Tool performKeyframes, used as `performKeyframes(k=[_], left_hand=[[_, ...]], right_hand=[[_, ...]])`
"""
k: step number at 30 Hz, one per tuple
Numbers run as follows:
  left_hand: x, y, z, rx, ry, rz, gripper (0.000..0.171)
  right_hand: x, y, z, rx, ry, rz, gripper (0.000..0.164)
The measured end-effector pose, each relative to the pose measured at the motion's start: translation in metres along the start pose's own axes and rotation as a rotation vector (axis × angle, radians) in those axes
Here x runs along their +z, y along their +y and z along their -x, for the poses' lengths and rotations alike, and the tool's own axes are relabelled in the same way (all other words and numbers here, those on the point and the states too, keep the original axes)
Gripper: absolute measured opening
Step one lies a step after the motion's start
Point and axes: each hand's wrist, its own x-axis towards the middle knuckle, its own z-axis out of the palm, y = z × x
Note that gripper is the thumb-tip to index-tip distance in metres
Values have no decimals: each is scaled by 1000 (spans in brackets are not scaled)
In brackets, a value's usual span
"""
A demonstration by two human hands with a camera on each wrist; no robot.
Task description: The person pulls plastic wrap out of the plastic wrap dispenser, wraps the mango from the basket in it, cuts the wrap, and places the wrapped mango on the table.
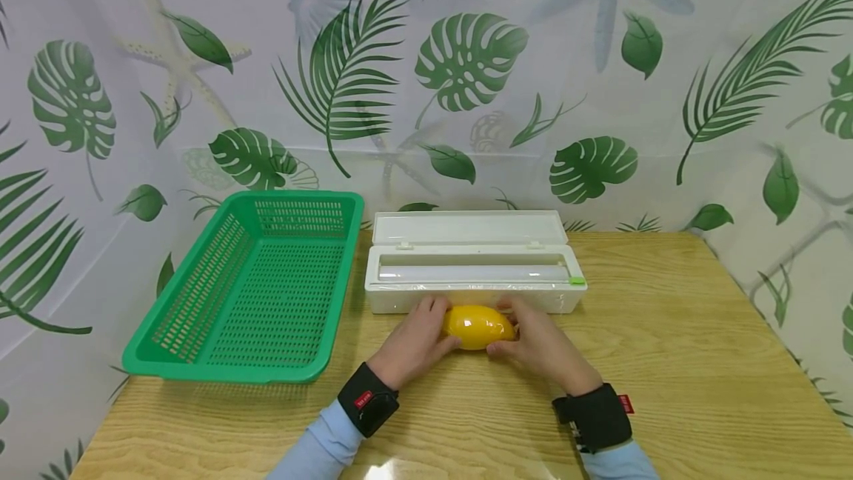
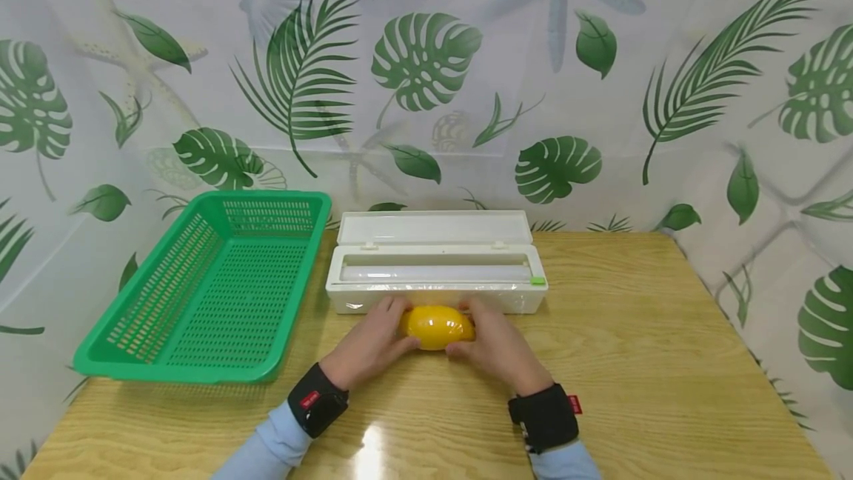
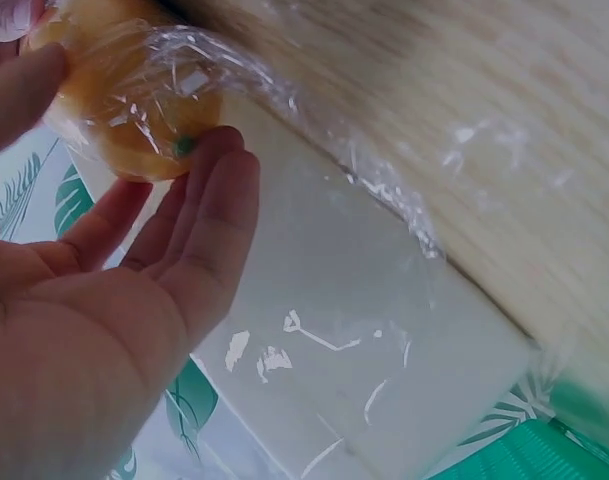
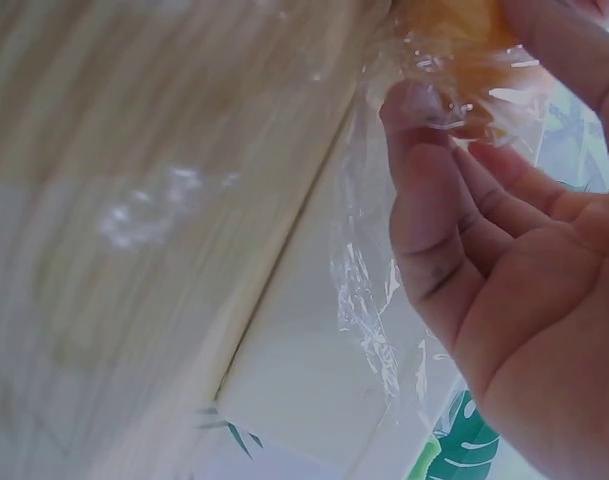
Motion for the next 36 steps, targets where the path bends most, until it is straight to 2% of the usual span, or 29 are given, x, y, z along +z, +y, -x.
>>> performKeyframes(k=[5,18,26,31,36], left_hand=[[0,-3,-1,14,-23,14,58],[3,-2,-3,16,4,-46,49],[1,1,-1,10,-21,-44,52],[-1,0,-1,-12,-43,15,60],[-2,0,-1,-10,-42,12,62]], right_hand=[[-1,0,1,-9,2,16,52],[-4,2,2,-77,18,64,44],[-3,4,1,-141,33,85,38],[-4,3,2,-141,33,88,35],[-5,2,3,-112,39,96,35]])
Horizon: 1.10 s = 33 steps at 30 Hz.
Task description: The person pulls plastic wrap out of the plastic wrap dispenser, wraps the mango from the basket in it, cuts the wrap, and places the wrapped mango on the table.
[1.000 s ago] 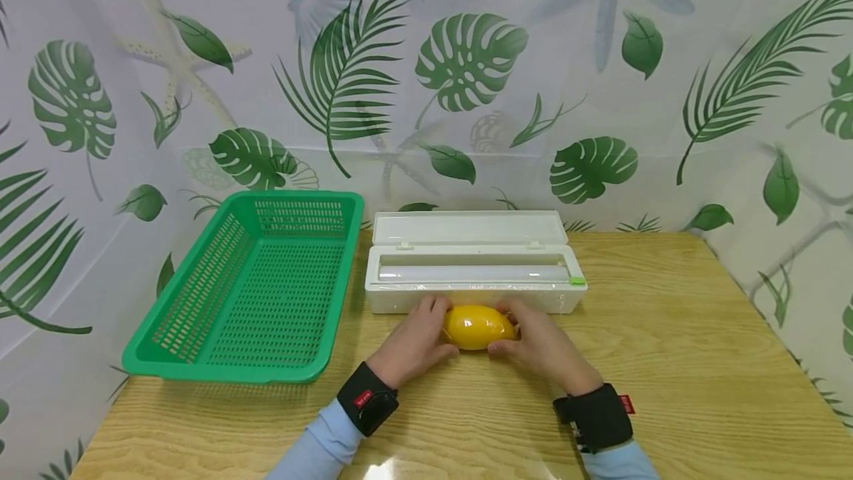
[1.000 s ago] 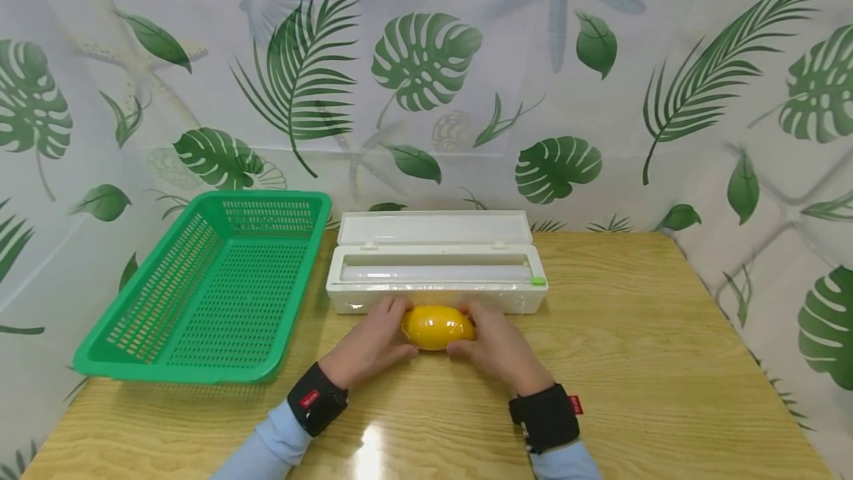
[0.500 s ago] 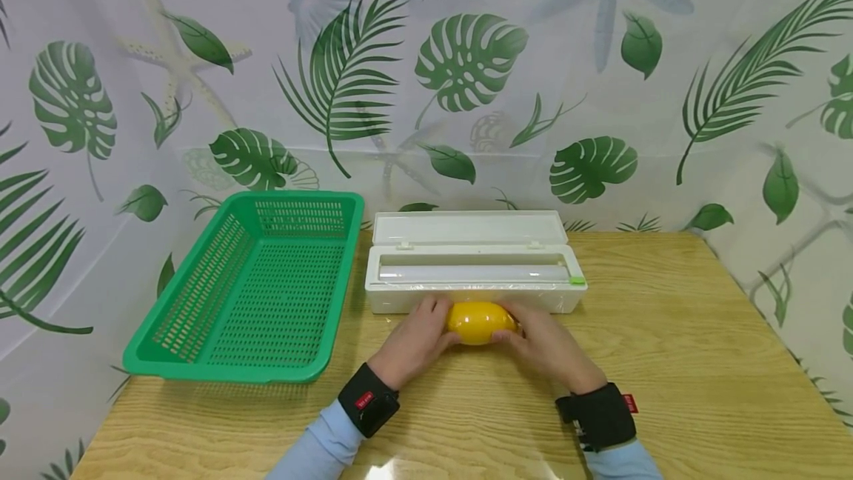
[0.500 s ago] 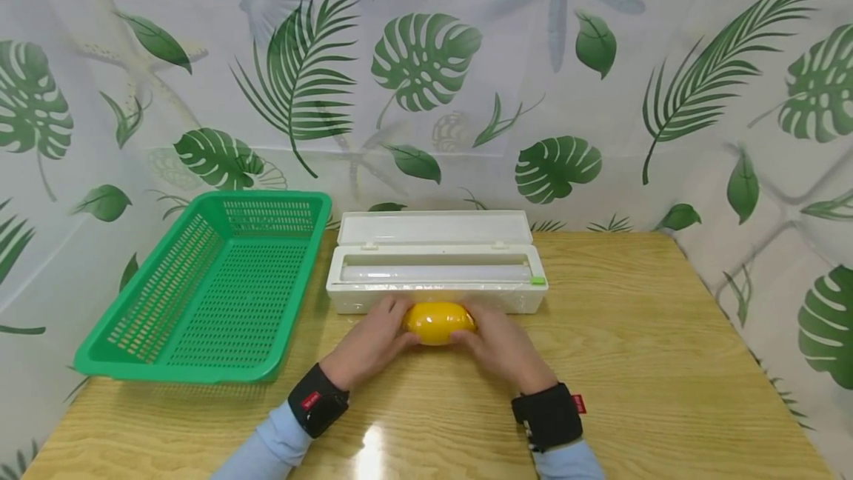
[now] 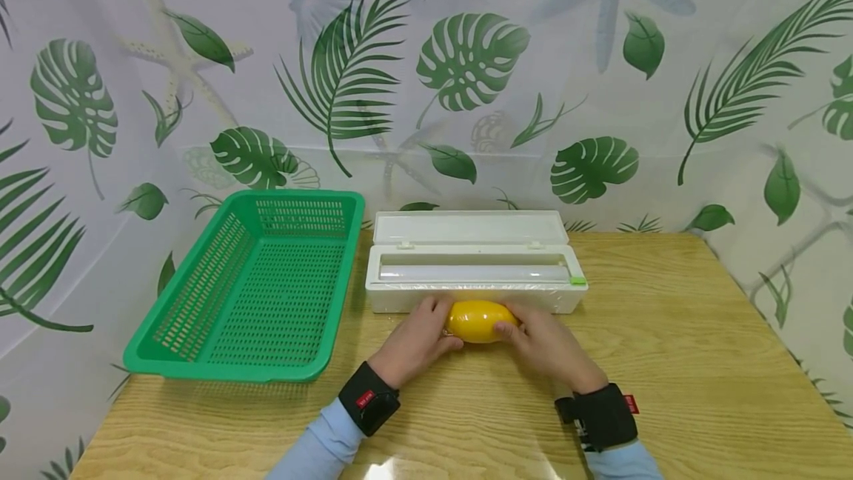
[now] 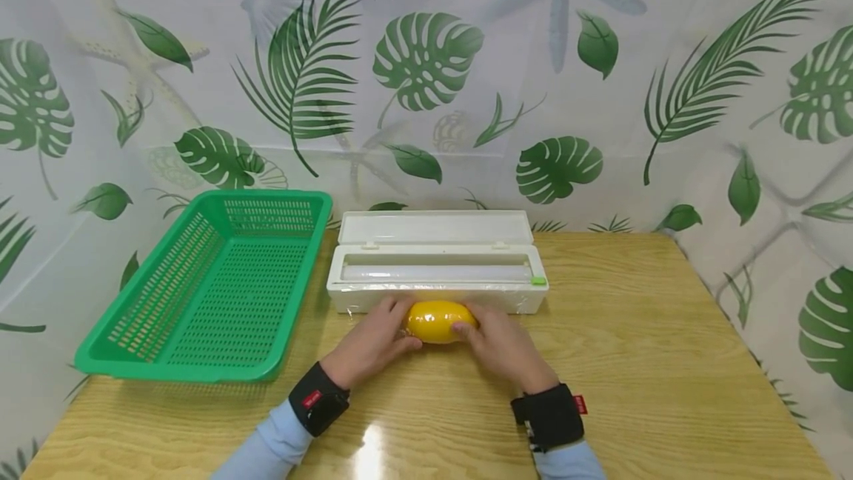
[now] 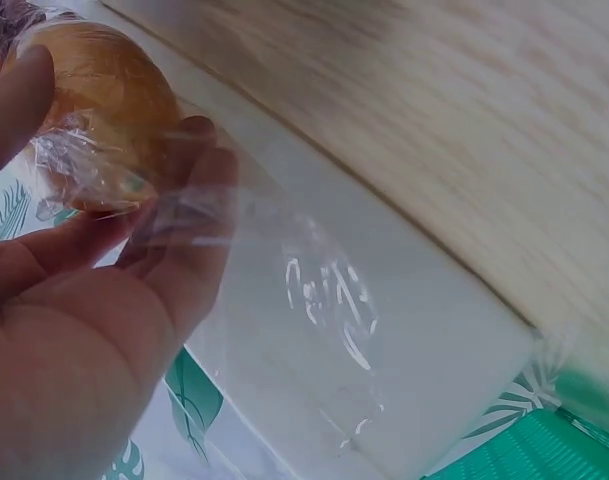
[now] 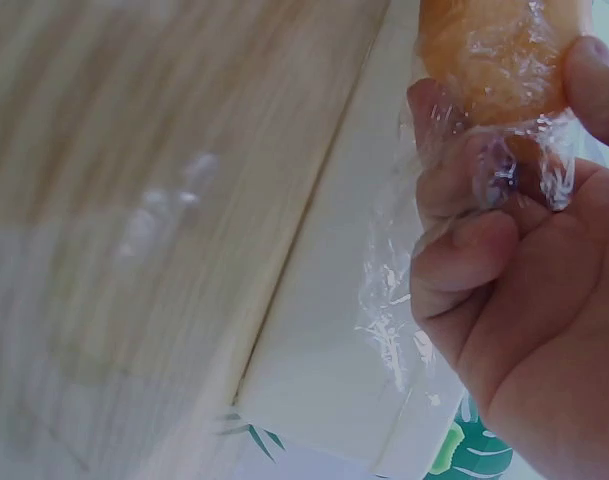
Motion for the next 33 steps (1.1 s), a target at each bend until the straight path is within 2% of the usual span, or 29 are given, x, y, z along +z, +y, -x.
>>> performKeyframes(k=[11,22,26,33], left_hand=[[2,-1,-1,-2,17,-16,61],[1,-2,-3,27,41,21,56],[0,-1,-2,28,30,24,50],[0,-1,-2,10,-5,15,49]], right_hand=[[1,-2,-1,12,2,12,36],[3,0,-3,11,21,-11,31],[4,-1,-3,7,30,-23,28],[5,-5,-3,50,39,-1,32]])
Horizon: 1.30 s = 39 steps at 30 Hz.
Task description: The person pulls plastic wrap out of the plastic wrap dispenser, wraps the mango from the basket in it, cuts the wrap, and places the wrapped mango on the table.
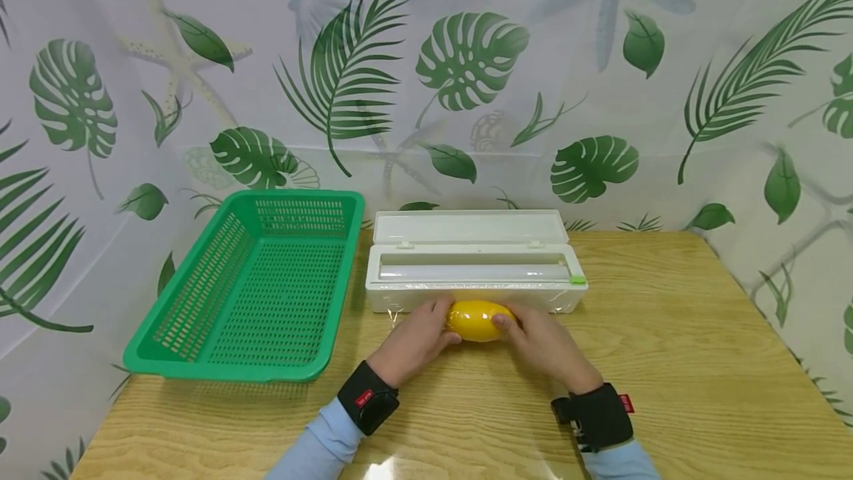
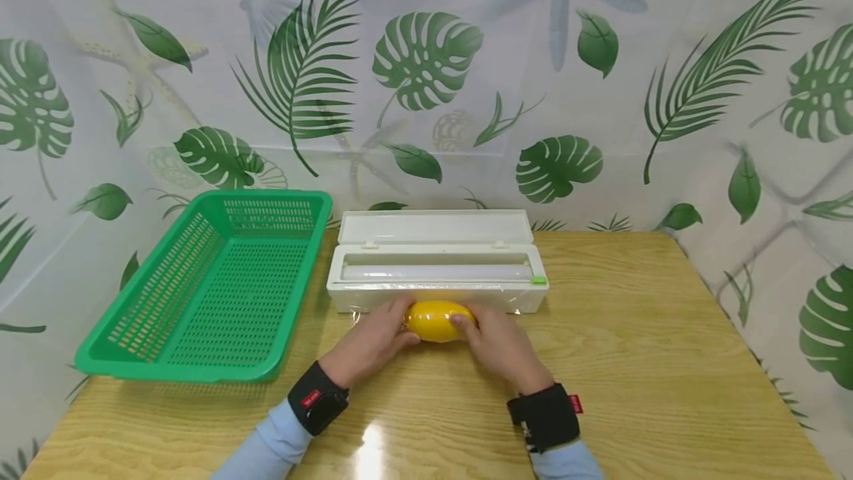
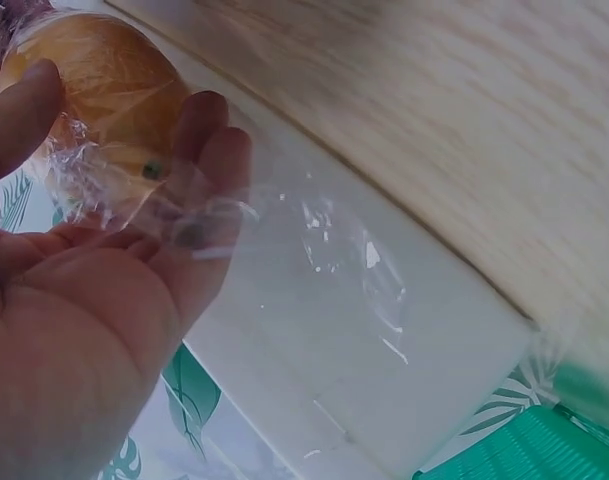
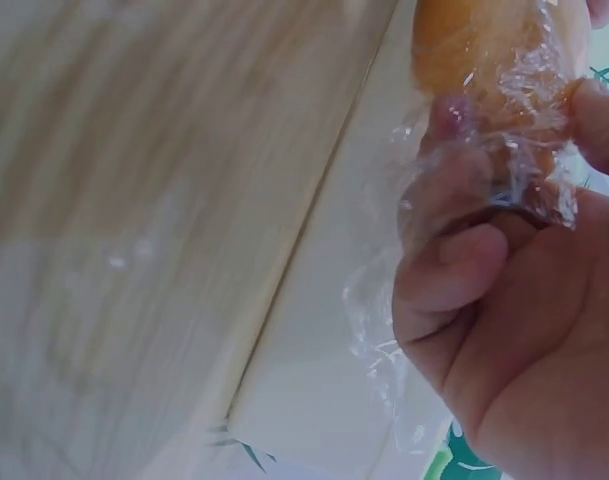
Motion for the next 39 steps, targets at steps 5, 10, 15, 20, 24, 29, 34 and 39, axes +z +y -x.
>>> performKeyframes(k=[5,10,15,20,24,29,34,39], left_hand=[[0,0,0,-13,-20,-6,50],[2,0,0,-25,-19,-34,50],[2,1,0,-40,-12,-57,48],[2,2,0,-40,-19,-53,44],[1,2,1,-37,-32,-44,43],[-2,2,2,-43,-44,-32,45],[-2,1,2,-49,-55,-33,44],[-1,0,2,-41,-62,-25,43]], right_hand=[[0,-2,0,15,14,13,33],[0,-2,-1,34,27,12,36],[1,-1,-1,73,13,6,41],[1,-2,0,76,14,16,40],[0,-2,0,80,14,30,41],[1,-2,0,122,-3,29,45],[2,-2,-1,116,3,5,44],[2,-2,-2,87,31,-13,40]])
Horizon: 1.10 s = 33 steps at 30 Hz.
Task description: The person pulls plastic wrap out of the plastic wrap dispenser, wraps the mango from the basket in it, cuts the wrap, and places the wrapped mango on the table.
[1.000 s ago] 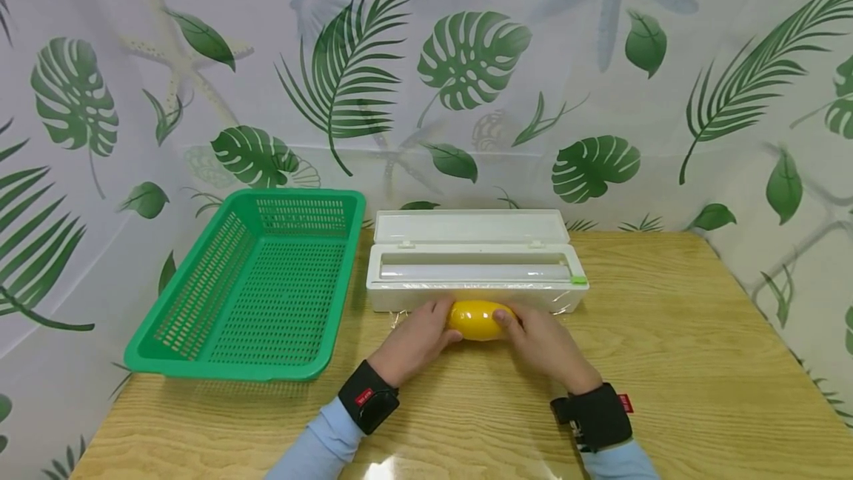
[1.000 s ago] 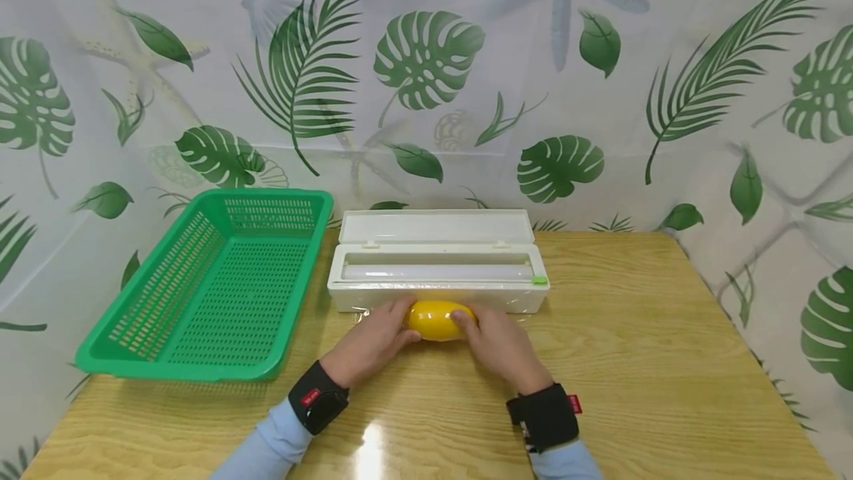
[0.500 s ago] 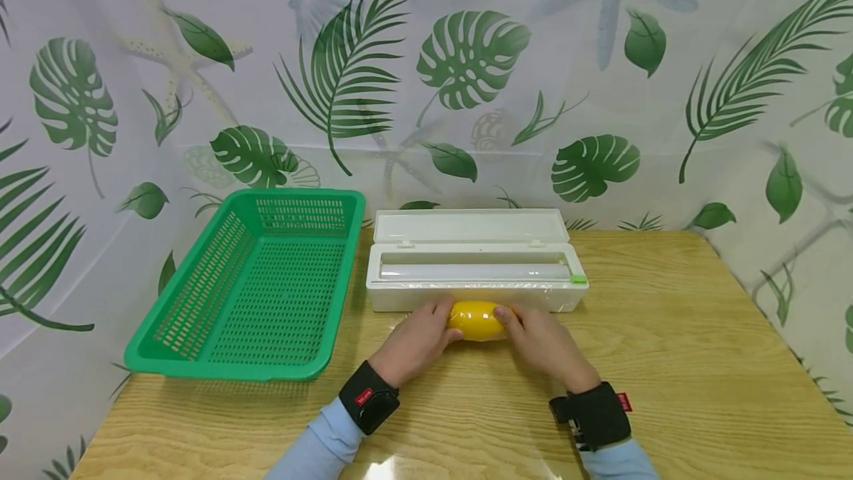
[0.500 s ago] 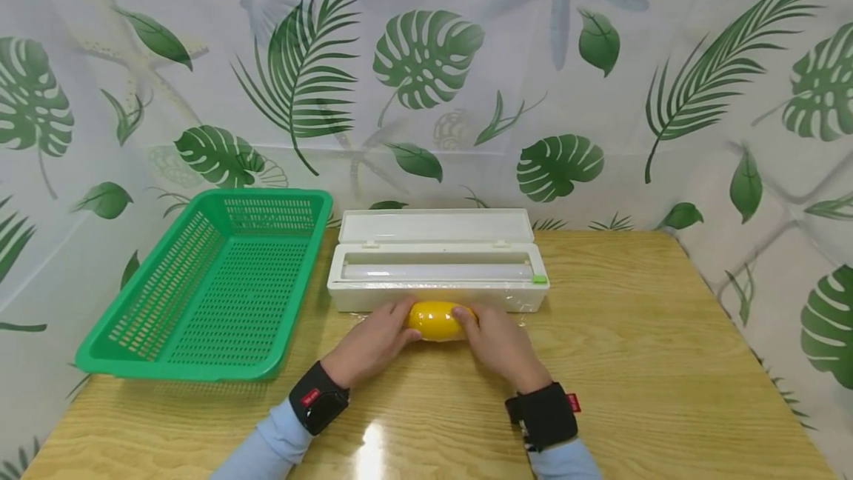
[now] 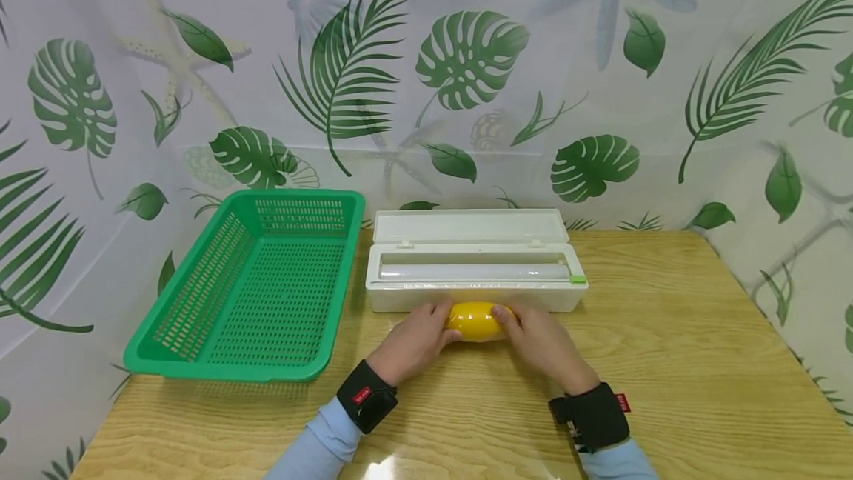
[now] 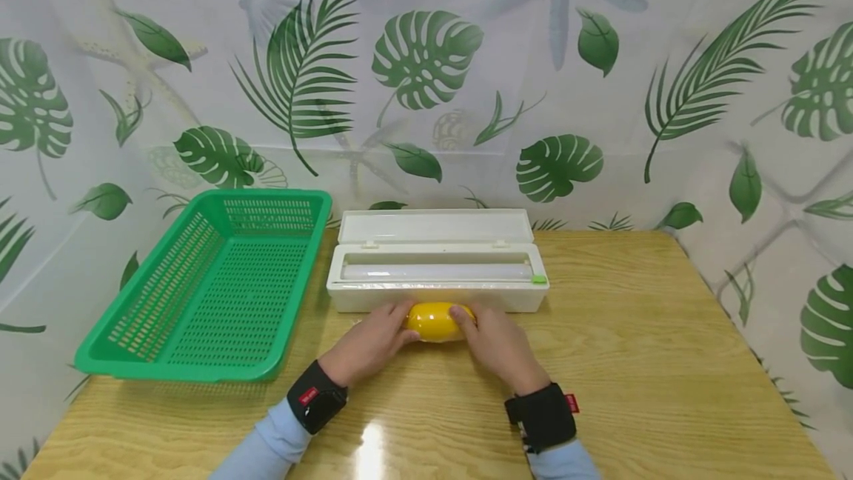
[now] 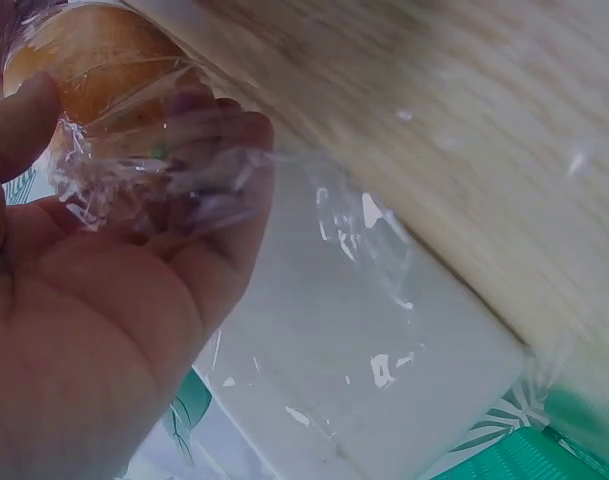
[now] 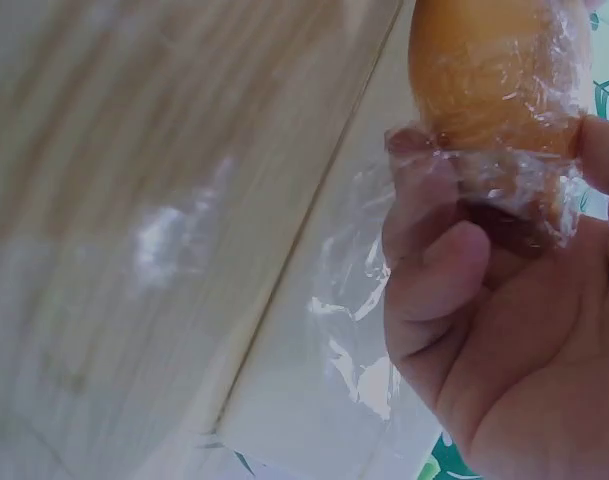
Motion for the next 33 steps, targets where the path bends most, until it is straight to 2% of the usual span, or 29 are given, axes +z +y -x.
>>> performKeyframes(k=[7,15,23,33], left_hand=[[-2,1,-1,-9,-29,29,43],[-4,-2,-4,12,-48,50,41],[-2,-4,-3,13,-50,105,42],[-1,-6,-1,13,-19,145,51]], right_hand=[[-7,-5,1,-21,56,48,44],[-15,-10,4,-64,31,95,56],[-17,-6,3,-78,-19,22,52],[-12,0,1,-95,-3,-55,46]])
